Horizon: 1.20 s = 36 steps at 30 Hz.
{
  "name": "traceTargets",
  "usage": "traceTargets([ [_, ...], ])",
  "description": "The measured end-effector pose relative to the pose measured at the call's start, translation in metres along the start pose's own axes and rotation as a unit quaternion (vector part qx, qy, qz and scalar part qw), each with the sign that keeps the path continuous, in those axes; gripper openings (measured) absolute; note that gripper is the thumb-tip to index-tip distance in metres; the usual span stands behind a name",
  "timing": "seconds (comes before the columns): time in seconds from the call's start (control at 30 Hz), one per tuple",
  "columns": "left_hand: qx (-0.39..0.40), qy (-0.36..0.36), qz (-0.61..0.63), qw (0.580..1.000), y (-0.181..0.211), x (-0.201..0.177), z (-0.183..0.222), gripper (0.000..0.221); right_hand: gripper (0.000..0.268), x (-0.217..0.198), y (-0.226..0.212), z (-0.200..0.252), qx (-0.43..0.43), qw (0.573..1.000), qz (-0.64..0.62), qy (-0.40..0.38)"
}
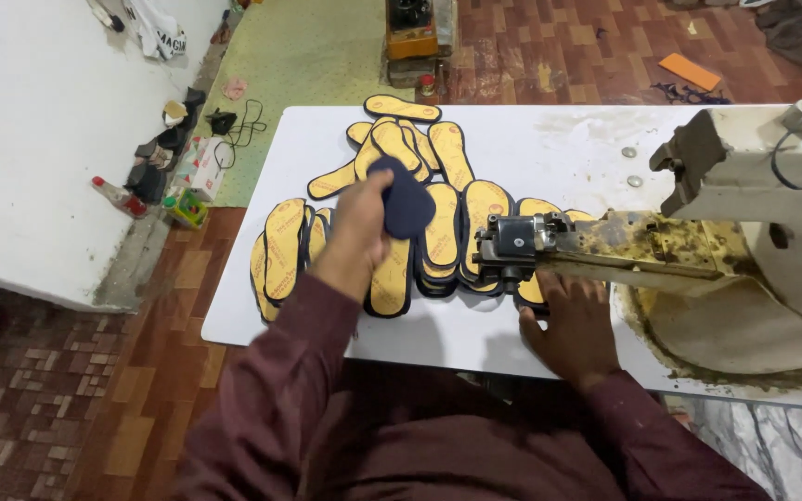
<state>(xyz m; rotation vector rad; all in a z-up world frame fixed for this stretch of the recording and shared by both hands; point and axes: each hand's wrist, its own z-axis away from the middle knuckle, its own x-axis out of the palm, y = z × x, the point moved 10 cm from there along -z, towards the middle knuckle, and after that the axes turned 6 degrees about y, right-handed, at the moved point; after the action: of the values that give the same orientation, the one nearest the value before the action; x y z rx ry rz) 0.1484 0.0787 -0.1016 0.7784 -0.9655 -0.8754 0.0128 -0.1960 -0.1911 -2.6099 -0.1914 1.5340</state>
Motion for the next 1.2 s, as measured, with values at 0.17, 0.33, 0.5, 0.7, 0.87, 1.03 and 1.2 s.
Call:
traceTargets([
  [0.17,0.103,0.071,-0.145,0.981,0.033,-0.025,-0.090,0.078,0.063,-0.003,-0.001,0.002,-0.020,1.000,0.006,0.024],
  [0.33,0.362,0.042,-0.452,0.814,0.046,-0.010,-0.009,0.061,0.062,-0.005,0.002,0.000,-0.004,1.000,0.011,0.017],
  [0.5,0.402,0.133,-0.644,0.637,0.044,-0.043,0.035,0.061,0.062,-0.001,0.001,0.003,-0.010,1.000,0.010,0.024],
  [0.7,0.204,0.158,-0.644,0.720,0.036,-0.146,-0.041,0.090,0.063,0.001,0.002,0.005,-0.035,0.997,0.029,0.058],
  [0.87,0.250,0.140,-0.612,0.737,0.036,-0.141,-0.037,0.071,0.061,-0.010,-0.007,0.000,-0.031,0.998,0.021,0.055],
  [1.03,0.291,0.139,-0.561,0.762,0.066,-0.100,0.021,0.053,0.059,-0.010,-0.001,0.010,-0.056,0.991,0.010,0.122],
  [1.2,0.273,0.143,-0.680,0.665,0.072,-0.087,0.023,0.069,0.049,-0.039,-0.019,0.015,-0.124,0.962,0.000,0.245],
])
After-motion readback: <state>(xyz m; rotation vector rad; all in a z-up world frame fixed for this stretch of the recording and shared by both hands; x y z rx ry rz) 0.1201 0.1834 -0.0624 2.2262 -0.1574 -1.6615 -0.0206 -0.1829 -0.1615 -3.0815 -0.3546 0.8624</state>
